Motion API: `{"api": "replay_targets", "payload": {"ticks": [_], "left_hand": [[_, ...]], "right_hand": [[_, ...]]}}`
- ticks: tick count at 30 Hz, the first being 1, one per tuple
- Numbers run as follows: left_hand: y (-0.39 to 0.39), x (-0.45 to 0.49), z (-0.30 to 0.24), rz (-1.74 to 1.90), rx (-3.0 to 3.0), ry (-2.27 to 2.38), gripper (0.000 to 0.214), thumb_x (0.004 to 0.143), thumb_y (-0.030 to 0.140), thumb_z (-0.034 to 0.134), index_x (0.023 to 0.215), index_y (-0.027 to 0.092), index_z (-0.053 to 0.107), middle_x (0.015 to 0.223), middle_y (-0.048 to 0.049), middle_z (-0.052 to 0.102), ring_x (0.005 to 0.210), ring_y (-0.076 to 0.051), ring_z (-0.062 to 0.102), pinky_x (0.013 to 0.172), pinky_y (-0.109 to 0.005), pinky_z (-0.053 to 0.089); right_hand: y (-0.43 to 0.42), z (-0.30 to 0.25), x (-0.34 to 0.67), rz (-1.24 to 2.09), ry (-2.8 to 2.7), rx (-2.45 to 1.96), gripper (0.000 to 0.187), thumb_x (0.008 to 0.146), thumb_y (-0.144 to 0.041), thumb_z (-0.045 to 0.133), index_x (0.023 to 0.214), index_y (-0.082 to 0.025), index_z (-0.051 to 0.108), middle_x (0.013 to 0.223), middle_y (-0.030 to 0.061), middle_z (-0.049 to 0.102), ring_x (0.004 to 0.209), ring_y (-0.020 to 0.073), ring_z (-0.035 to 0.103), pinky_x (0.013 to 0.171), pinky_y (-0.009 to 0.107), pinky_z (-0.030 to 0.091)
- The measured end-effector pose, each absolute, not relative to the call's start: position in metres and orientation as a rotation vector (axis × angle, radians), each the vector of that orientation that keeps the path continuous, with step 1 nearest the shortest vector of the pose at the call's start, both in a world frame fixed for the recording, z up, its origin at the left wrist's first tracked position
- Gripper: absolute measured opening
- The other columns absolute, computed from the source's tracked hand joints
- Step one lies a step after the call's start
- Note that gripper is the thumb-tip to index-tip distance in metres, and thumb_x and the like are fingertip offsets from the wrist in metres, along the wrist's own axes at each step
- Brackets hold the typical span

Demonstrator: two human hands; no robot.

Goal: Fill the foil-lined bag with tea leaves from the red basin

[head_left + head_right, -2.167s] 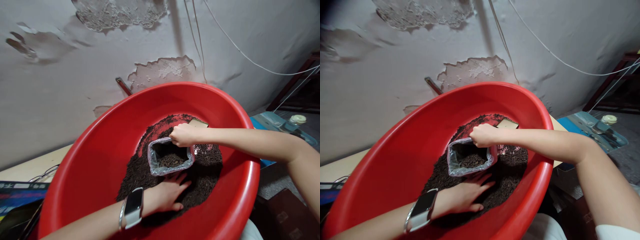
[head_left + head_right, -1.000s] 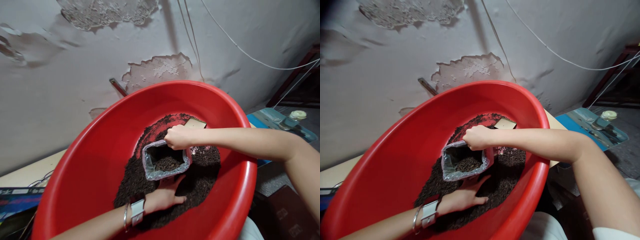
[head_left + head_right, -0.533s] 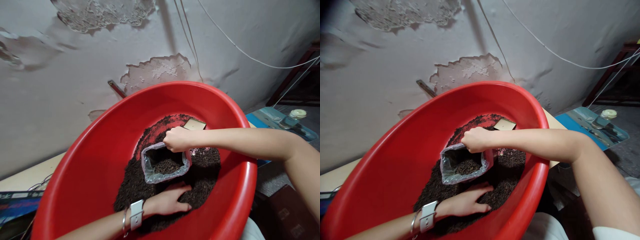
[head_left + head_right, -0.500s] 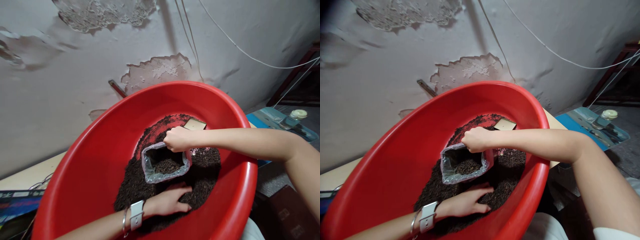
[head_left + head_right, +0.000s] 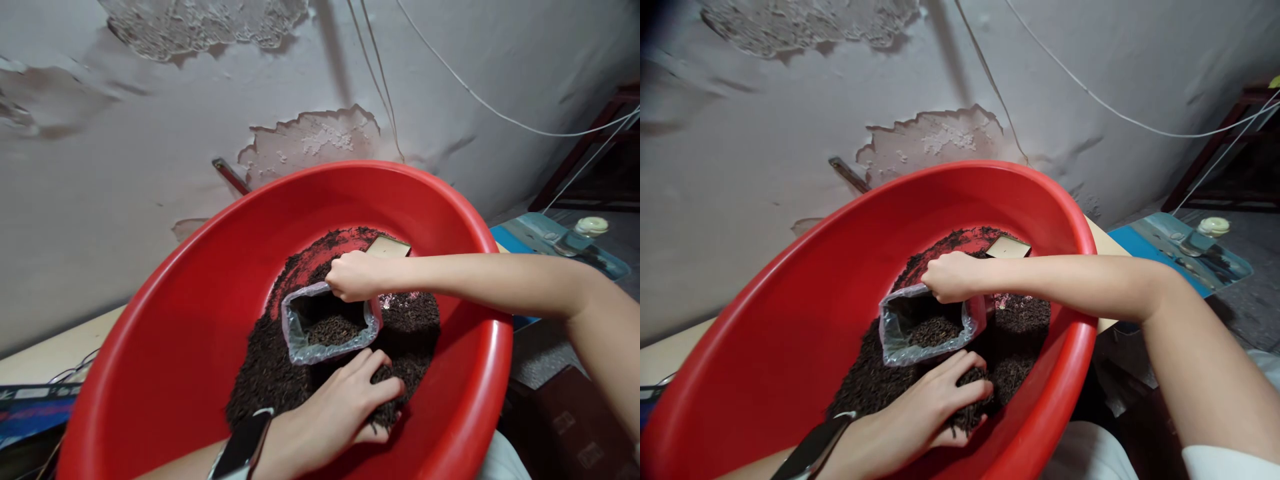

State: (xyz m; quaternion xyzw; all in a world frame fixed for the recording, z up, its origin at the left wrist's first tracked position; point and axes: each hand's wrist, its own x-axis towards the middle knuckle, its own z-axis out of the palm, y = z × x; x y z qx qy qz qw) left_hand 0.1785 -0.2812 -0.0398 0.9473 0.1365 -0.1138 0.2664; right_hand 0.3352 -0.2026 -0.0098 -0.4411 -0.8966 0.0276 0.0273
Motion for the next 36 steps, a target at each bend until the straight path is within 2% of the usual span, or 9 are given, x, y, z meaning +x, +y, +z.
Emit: {"api": "replay_targets", "payload": {"ticks": [6,10,17,22,25,29,32,34,36], "left_hand": [[-0.27,0.173,-0.011,0.107,2.741,0.371,0.018,0.083,0.021,0.057,0.101,0.021,0.055,0.107,-0.0075,0.051,0.092,-0.017,0.051,0.077,-0.024,0.045],[-0.252,0.165,-0.003,0.368,2.928,0.612,0.018,0.088,0.024,0.047,0.103,0.02,0.056,0.105,-0.0082,0.053,0.092,-0.019,0.053,0.078,-0.029,0.047],[-0.233,0.154,-0.017,0.227,3.229,0.91,0.021,0.083,0.027,0.055,0.101,0.017,0.06,0.102,-0.0099,0.06,0.093,-0.027,0.056,0.073,-0.039,0.049],[-0.244,0.163,-0.011,0.464,3.223,0.65,0.014,0.088,0.022,0.048,0.094,0.018,0.06,0.093,-0.0063,0.063,0.086,-0.021,0.056,0.074,-0.033,0.044],[-0.259,0.17,-0.009,0.284,3.14,0.29,0.017,0.091,0.019,0.042,0.095,0.019,0.059,0.084,-0.0041,0.062,0.074,-0.016,0.055,0.068,-0.028,0.042],[-0.269,0.171,-0.024,-0.334,2.925,0.136,0.016,0.088,0.021,0.047,0.099,0.02,0.059,0.084,-0.0044,0.061,0.074,-0.017,0.058,0.069,-0.026,0.045],[-0.261,0.165,-0.049,-0.59,2.775,0.318,0.031,0.081,0.026,0.058,0.11,0.018,0.058,0.105,-0.0103,0.061,0.091,-0.023,0.06,0.081,-0.03,0.047],[-0.25,0.161,-0.067,-0.573,2.717,0.496,0.05,0.074,0.03,0.064,0.121,0.017,0.052,0.123,-0.014,0.055,0.109,-0.03,0.053,0.094,-0.038,0.043],[-0.239,0.156,-0.084,-0.455,2.638,0.619,0.064,0.072,0.034,0.064,0.131,0.018,0.043,0.133,-0.0127,0.048,0.122,-0.033,0.042,0.103,-0.043,0.035]], "right_hand": [[-0.201,-0.008,0.336,0.106,-2.782,-1.38,0.029,0.079,-0.017,0.047,0.098,-0.011,0.068,0.082,0.0153,0.068,0.085,0.0261,0.065,0.065,0.032,0.047],[-0.2,-0.008,0.335,0.118,-2.816,-1.366,0.028,0.079,-0.018,0.049,0.098,-0.012,0.068,0.083,0.0141,0.068,0.083,0.025,0.065,0.063,0.03,0.047],[-0.202,-0.006,0.335,0.11,-2.788,-1.407,0.029,0.079,-0.017,0.047,0.096,-0.012,0.069,0.082,0.0149,0.069,0.081,0.0265,0.066,0.063,0.033,0.047],[-0.202,-0.007,0.335,0.109,-2.778,-1.42,0.027,0.078,-0.018,0.047,0.091,-0.012,0.07,0.081,0.0145,0.069,0.079,0.0258,0.066,0.062,0.032,0.047],[-0.202,-0.009,0.336,0.091,-2.762,-1.418,0.025,0.077,-0.017,0.049,0.089,-0.012,0.07,0.08,0.0142,0.069,0.08,0.025,0.066,0.063,0.031,0.047],[-0.202,-0.009,0.336,0.089,-2.766,-1.407,0.025,0.077,-0.018,0.048,0.089,-0.012,0.07,0.08,0.0147,0.068,0.082,0.0257,0.066,0.063,0.032,0.047],[-0.202,-0.008,0.337,0.087,-2.766,-1.415,0.025,0.077,-0.018,0.048,0.089,-0.011,0.07,0.08,0.015,0.068,0.081,0.0256,0.066,0.063,0.032,0.047],[-0.202,-0.009,0.337,0.083,-2.77,-1.417,0.025,0.077,-0.018,0.049,0.089,-0.011,0.07,0.08,0.0148,0.068,0.08,0.0251,0.066,0.062,0.032,0.047],[-0.201,-0.009,0.336,0.09,-2.773,-1.414,0.026,0.076,-0.018,0.049,0.089,-0.011,0.07,0.079,0.0147,0.068,0.079,0.025,0.066,0.062,0.032,0.046]]}}
